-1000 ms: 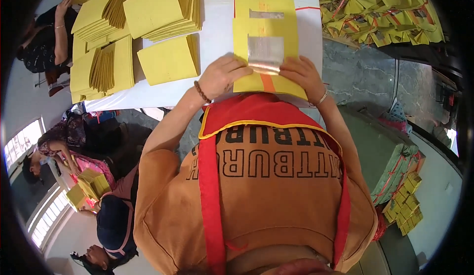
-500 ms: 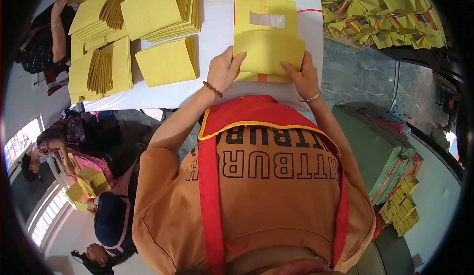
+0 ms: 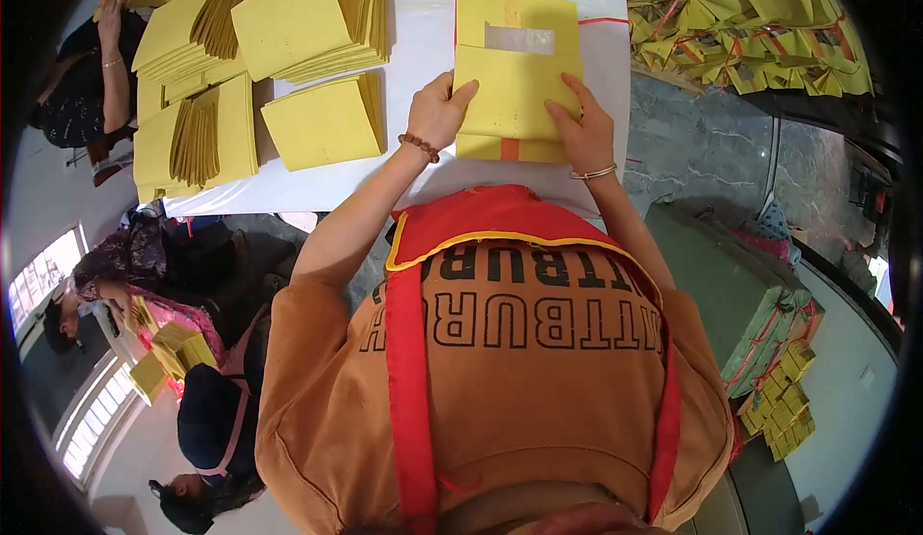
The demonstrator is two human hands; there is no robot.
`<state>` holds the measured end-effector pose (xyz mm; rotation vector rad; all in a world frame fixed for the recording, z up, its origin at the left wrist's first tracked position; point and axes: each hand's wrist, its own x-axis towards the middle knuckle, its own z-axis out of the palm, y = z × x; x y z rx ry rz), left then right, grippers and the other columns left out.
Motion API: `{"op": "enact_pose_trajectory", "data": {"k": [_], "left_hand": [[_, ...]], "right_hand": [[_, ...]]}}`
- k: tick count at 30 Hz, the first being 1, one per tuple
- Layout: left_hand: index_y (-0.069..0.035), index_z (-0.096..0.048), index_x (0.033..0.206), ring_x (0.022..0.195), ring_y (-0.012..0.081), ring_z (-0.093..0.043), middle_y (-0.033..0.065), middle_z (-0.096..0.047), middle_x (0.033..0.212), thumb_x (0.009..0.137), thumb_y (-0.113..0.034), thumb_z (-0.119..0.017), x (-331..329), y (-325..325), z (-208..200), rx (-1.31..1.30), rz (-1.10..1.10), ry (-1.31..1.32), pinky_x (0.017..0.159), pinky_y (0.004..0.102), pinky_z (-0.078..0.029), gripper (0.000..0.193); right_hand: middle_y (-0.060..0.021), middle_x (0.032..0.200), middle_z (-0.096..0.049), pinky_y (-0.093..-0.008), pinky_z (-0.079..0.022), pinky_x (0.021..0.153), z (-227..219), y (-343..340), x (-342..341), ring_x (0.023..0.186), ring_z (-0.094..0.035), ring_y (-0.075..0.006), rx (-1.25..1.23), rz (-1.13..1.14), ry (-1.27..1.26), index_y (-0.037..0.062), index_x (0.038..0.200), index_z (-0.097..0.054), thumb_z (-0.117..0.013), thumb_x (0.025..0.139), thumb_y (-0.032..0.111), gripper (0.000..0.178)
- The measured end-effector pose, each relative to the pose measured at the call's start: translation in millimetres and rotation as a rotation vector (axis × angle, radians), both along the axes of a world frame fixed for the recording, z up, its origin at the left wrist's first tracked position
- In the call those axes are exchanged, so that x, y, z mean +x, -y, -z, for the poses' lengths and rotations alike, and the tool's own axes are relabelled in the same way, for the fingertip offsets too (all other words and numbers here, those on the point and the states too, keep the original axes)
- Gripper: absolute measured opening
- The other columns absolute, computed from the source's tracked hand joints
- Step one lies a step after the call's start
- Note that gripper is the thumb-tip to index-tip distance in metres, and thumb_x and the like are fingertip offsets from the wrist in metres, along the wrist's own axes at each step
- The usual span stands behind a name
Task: Folding yellow paper sheets at a table.
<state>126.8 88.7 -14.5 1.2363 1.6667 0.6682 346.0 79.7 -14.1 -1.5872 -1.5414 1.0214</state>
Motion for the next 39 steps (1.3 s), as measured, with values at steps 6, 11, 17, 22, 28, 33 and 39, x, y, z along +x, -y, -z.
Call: {"op": "enact_pose_trajectory", "data": {"k": [6, 11, 17, 22, 28, 33, 39], "left_hand": [[0.001, -0.059, 0.093, 0.058, 0.0197, -0.057, 0.0078, -0.061, 0.068, 0.083, -0.029, -0.061, -0.9, 2.0, 8.6, 0.021, -0.073, 0.128, 0.056, 0.0316, -0.044, 0.031], [-0.004, -0.052, 0.111, 0.076, 0.0225, -0.059, 0.0097, -0.061, 0.084, 0.081, -0.026, -0.062, 8.0, 5.5, -19.1, 0.003, -0.132, 0.034, 0.067, 0.0333, -0.045, 0.039], [-0.008, -0.046, 0.124, 0.121, 0.0328, -0.037, 0.0153, -0.043, 0.128, 0.081, -0.038, -0.058, 39.4, 4.7, -25.3, 0.739, 0.466, -0.633, 0.097, 0.0473, -0.028, 0.054], [-0.014, -0.044, 0.129, 0.126, 0.0313, -0.032, 0.0119, -0.038, 0.135, 0.077, -0.053, -0.058, 41.9, 9.1, -1.8, 0.712, 0.583, -0.678, 0.101, 0.0506, -0.023, 0.067], [-0.016, -0.042, 0.131, 0.129, 0.0345, -0.027, 0.0136, -0.036, 0.137, 0.074, -0.054, -0.06, 43.3, 9.4, -5.3, 0.626, 0.61, -0.643, 0.103, 0.0545, -0.018, 0.071], [-0.012, -0.04, 0.131, 0.13, 0.0341, -0.026, 0.0124, -0.036, 0.137, 0.068, -0.027, -0.065, 42.8, 7.9, -1.4, 0.627, 0.618, -0.634, 0.104, 0.0545, -0.016, 0.069], [-0.009, -0.039, 0.13, 0.131, 0.0318, -0.027, 0.0135, -0.039, 0.134, 0.074, -0.018, -0.058, 17.7, -3.2, 14.5, 0.585, 0.48, -0.036, 0.105, 0.0512, -0.015, 0.06]], "right_hand": [[-0.0193, 0.111, -0.06, -0.0332, -0.046, 0.085, -1.5, 0.1, -3.5, 0.101, -0.059, -0.0303, -0.02, 0.025, 0.005, 0.0015, 0.118, -0.054, -0.063, 0.078, 0.017, 0.044], [-0.0197, 0.11, -0.06, -0.033, -0.046, 0.084, 6.7, -1.4, -1.9, 0.099, -0.06, -0.0298, 0.005, 0.033, 0.006, 0.0014, 0.118, -0.054, -0.064, 0.078, 0.018, 0.045], [-0.0147, 0.107, -0.063, -0.0274, -0.047, 0.08, 1.9, -1.0, -3.7, 0.093, -0.06, -0.0145, 0.036, 0.037, 0.047, 0.0011, 0.12, -0.053, -0.065, 0.079, 0.013, 0.044], [-0.0187, 0.113, -0.058, -0.0327, -0.047, 0.082, -7.1, -2.5, 2.0, 0.099, -0.059, -0.0311, 0.01, -0.012, 0.014, 0.0028, 0.117, -0.055, -0.064, 0.077, 0.02, 0.045], [-0.0153, 0.131, -0.042, -0.0364, -0.043, 0.091, -26.1, -4.3, -4.1, 0.111, -0.051, -0.0271, 0.371, -0.174, 0.7, 0.0075, 0.124, -0.05, -0.065, 0.078, 0.027, 0.053], [-0.0144, 0.14, -0.032, -0.0481, -0.021, 0.105, -1.8, 0.3, -25.6, 0.131, -0.029, -0.0288, 0.483, -0.473, 0.574, 0.0065, 0.136, -0.033, -0.05, 0.087, 0.039, 0.061], [-0.011, 0.142, -0.03, -0.0472, -0.02, 0.106, 11.2, -1.0, -36.0, 0.132, -0.028, -0.0272, 0.353, -0.295, 0.506, 0.0065, 0.137, -0.03, -0.043, 0.09, 0.036, 0.058]]}}
